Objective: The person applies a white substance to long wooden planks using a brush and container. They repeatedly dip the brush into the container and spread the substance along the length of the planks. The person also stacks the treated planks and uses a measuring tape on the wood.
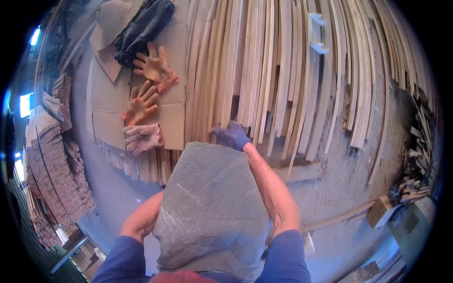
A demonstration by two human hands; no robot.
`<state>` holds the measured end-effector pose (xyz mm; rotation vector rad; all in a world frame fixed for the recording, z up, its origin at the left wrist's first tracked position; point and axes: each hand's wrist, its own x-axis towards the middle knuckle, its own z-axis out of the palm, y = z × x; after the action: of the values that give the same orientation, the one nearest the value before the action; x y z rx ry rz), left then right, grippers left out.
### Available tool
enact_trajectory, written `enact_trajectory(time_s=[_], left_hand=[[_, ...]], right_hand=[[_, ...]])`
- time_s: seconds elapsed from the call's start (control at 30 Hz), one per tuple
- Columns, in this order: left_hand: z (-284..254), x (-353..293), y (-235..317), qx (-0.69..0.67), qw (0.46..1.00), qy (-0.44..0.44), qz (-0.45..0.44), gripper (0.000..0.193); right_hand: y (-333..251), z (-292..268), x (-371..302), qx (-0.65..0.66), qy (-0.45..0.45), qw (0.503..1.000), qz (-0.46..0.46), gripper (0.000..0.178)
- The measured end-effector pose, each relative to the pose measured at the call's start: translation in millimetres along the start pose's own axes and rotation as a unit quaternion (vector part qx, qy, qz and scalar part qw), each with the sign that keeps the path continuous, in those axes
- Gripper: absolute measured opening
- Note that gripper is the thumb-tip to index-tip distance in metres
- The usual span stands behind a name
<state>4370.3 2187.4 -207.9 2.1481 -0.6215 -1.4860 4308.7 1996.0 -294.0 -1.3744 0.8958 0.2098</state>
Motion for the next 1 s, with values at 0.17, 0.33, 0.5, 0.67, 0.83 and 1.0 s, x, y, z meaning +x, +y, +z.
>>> enact_trajectory(time_s=[0.17, 0.33, 0.5, 0.67, 0.83, 1.0], left_hand=[[11, -20, -13, 0.004, 0.999, -0.033, -0.028, 0.03], [7, -37, -4, -0.073, 0.995, -0.04, -0.061, 0.03], [-14, -58, 11, -0.267, 0.96, -0.07, -0.044, 0.028], [-34, -73, 11, -0.147, 0.988, -0.026, -0.039, 0.032], [-39, -80, 33, -0.035, 0.998, -0.01, -0.056, 0.034], [-41, -80, 44, 0.036, 0.996, -0.005, -0.086, 0.032]], right_hand=[[-5, 5, -33, 0.319, -0.004, 0.948, 0.017, 0.043], [15, 21, -41, 0.281, 0.109, 0.95, -0.083, 0.032], [-13, 35, -102, 0.367, 0.054, 0.927, 0.055, 0.026], [-25, 33, -163, 0.412, -0.021, 0.906, 0.092, 0.028], [-16, 42, -183, 0.421, -0.024, 0.901, 0.104, 0.026], [-33, 56, -186, 0.369, 0.038, 0.927, 0.063, 0.026]])
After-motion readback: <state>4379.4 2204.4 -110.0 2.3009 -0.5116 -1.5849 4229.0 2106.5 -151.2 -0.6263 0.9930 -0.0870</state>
